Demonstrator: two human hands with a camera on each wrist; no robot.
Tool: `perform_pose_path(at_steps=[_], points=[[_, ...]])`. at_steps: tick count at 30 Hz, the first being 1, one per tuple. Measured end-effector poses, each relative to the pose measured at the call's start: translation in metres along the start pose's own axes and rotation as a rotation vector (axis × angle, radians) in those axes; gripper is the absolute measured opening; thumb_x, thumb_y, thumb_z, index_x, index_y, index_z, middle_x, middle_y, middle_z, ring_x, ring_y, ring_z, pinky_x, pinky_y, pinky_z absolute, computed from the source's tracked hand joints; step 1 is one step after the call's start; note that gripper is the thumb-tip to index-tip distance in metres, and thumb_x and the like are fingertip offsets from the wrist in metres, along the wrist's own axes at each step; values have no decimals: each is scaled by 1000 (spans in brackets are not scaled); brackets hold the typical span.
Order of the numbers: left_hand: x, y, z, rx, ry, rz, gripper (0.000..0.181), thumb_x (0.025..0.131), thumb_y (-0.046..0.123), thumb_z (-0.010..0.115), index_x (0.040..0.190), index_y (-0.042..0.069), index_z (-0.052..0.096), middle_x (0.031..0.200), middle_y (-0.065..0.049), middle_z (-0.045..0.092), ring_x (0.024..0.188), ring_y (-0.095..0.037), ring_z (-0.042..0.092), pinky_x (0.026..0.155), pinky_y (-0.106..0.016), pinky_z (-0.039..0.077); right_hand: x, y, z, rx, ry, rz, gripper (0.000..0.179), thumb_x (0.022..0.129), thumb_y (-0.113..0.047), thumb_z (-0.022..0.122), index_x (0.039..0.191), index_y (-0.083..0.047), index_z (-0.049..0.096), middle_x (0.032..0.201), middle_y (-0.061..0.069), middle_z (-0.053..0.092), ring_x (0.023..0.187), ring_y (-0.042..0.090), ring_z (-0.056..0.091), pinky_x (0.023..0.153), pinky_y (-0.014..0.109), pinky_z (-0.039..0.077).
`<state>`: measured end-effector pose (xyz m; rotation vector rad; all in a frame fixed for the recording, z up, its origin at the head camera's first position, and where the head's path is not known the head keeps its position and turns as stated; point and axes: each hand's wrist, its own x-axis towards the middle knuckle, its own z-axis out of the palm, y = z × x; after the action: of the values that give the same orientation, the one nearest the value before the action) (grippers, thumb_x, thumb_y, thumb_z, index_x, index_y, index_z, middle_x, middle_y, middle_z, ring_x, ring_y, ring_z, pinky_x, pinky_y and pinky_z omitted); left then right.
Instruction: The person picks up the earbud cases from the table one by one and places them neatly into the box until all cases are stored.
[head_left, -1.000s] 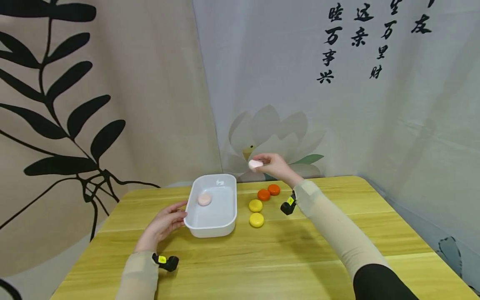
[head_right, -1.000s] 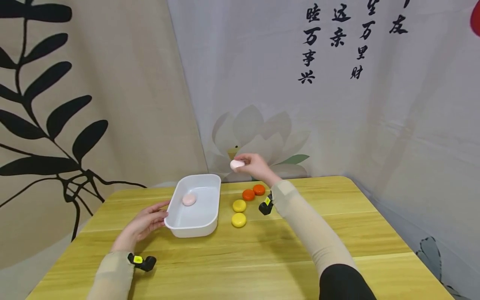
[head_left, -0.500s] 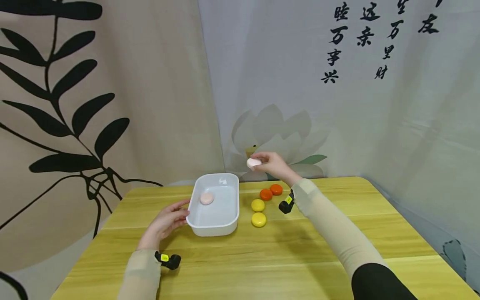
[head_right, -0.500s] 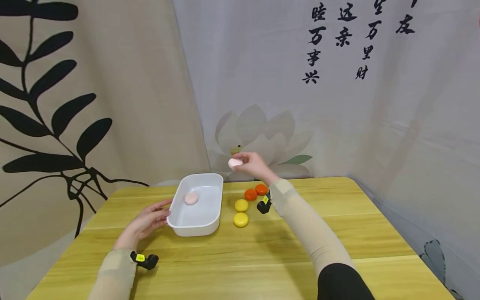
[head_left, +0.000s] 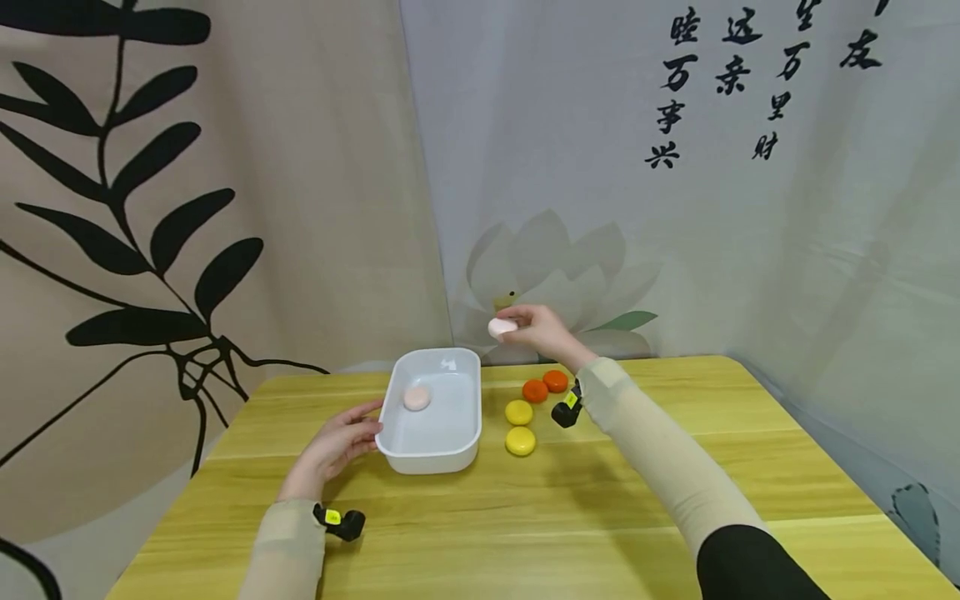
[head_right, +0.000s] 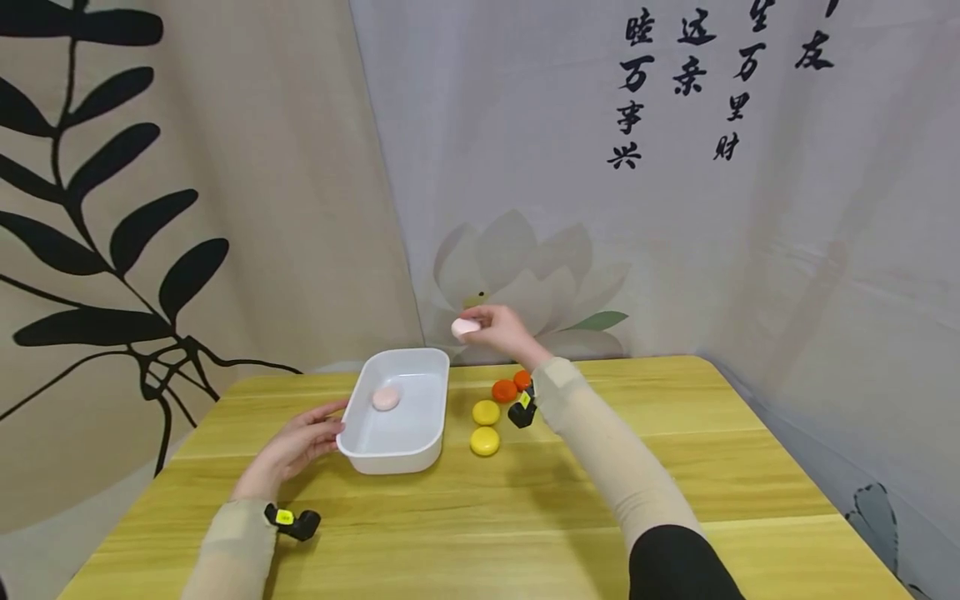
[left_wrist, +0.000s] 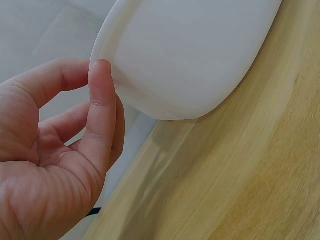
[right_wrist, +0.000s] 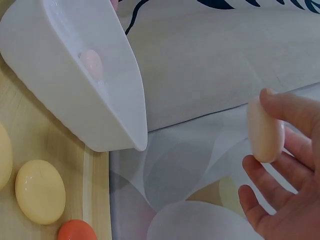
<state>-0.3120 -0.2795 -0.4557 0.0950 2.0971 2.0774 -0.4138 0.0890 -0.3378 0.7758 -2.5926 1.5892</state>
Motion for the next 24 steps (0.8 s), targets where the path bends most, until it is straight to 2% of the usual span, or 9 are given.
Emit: perform_pose_path(at_steps=[5, 12, 24], points=[[1, -2, -1, -2, -3, -1, 60, 96, 5, 58, 148, -4, 31, 105, -15, 61, 82, -18, 63, 74, -25, 55, 4, -1, 6, -10, -4, -14, 43, 82, -12, 75, 123, -3, 65, 118, 13, 65, 102, 28, 60, 85, 35, 51], [0, 0, -2, -6, 1, -7, 61, 96, 8, 59, 149, -2, 30, 105, -13, 60, 82, -17, 62, 76, -26, 55, 8, -4, 12, -9, -7, -4, 44, 83, -12, 76, 124, -3, 64, 118, 13, 65, 101, 25, 60, 85, 33, 51], [-1, 0, 1, 2, 7, -4, 60, 95, 5, 59, 148, -4, 32, 109, -18, 59, 81, -17, 62, 74, -25, 55, 8, -3, 21, -40, -22, -21, 42, 84, -10, 74, 124, -1, 64, 117, 13, 64, 100, 24, 59, 85, 31, 51]])
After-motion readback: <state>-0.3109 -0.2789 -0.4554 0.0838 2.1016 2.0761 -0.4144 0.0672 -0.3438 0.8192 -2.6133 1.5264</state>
